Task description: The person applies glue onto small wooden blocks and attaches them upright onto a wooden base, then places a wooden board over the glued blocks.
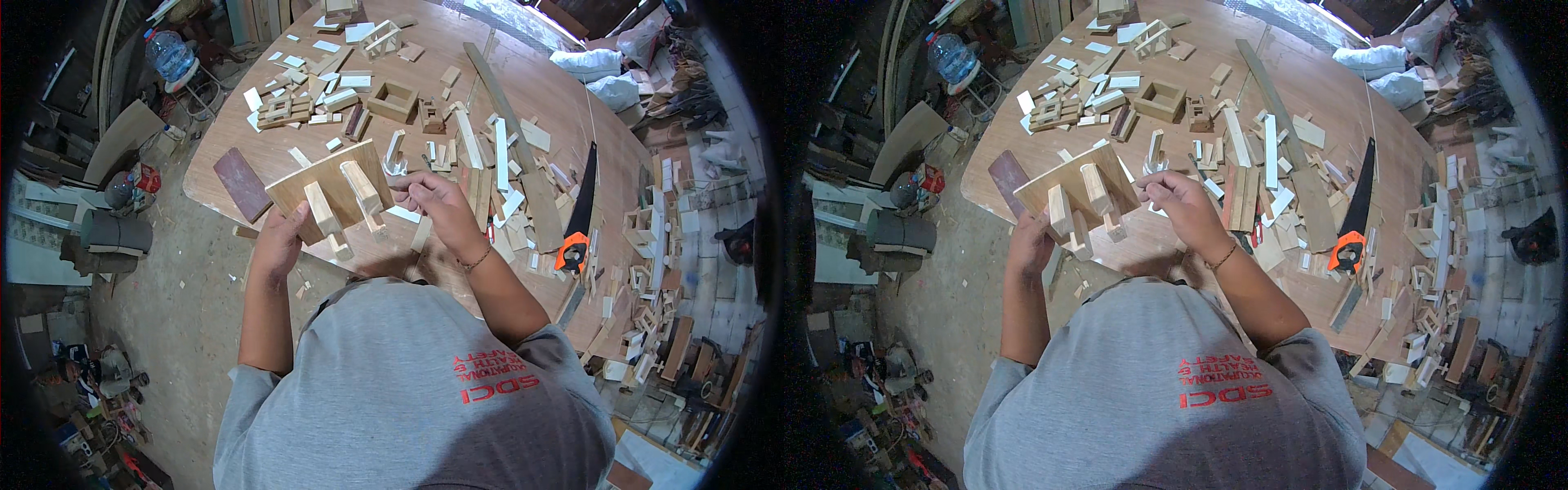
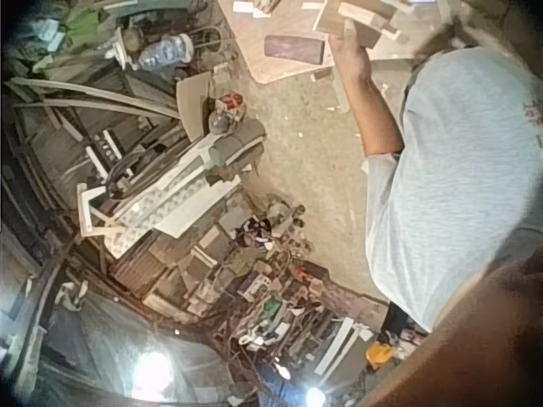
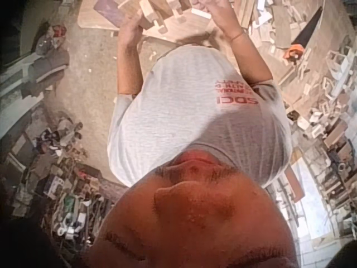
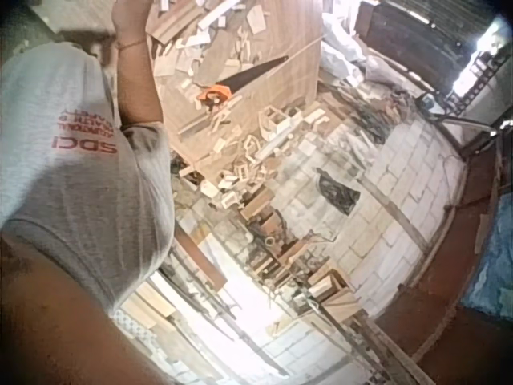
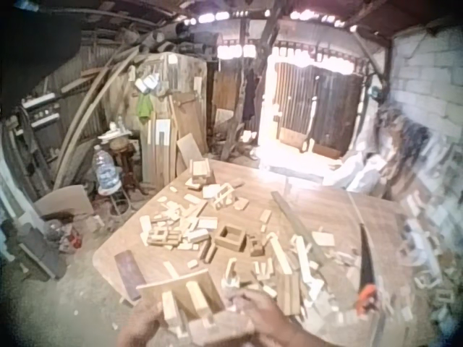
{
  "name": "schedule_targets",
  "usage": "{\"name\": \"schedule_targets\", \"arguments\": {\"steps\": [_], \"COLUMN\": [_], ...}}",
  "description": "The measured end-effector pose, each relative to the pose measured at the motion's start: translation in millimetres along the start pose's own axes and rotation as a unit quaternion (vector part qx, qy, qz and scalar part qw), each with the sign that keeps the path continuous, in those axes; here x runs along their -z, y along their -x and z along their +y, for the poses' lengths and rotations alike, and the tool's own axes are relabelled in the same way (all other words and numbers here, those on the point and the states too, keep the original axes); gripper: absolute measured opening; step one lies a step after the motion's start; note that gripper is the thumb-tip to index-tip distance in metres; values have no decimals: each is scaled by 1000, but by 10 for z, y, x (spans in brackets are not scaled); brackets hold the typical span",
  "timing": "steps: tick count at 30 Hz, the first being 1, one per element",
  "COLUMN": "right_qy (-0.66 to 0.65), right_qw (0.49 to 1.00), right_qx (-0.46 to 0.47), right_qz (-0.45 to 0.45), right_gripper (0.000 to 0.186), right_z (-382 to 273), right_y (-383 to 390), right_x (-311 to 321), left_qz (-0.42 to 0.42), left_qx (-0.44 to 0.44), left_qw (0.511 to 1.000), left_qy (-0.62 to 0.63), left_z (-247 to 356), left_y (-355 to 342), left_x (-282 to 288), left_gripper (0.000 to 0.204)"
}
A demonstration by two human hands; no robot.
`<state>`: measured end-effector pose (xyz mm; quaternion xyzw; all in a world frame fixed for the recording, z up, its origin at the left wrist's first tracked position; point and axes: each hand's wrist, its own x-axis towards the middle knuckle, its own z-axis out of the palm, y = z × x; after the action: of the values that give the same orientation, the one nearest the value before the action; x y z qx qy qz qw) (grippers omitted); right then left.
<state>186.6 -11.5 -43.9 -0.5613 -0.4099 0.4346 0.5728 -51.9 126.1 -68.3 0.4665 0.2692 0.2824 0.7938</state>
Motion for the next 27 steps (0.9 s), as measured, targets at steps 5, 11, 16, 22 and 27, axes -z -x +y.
{"name": "schedule_targets", "arguments": {"steps": [5,11,16,22,27], "right_qy": [7,-62,-81,-172,-205], "right_qw": [996,989,988,975,965], "right_qx": [-64,-107,-118,-132,-157], "right_qz": [-64,-76,-54,-55,-54], "right_gripper": [37,40,41,39,40], "right_z": [-59,-71,-72,71,131], "right_y": [-83,-170,-191,-215,-256], "right_x": [90,83,29,35,26], "left_qz": [-10,-41,-54,-121,-147], "left_qx": [-41,-96,-116,-222,-239], "left_qw": [998,984,958,919,880], "left_qy": [-44,-142,-256,-301,-383], "left_z": [-14,-97,114,125,87], "left_y": [54,63,91,-12,-53], "left_x": [-35,28,-233,-257,-170], "left_gripper": [42,32,38,40,49]}}
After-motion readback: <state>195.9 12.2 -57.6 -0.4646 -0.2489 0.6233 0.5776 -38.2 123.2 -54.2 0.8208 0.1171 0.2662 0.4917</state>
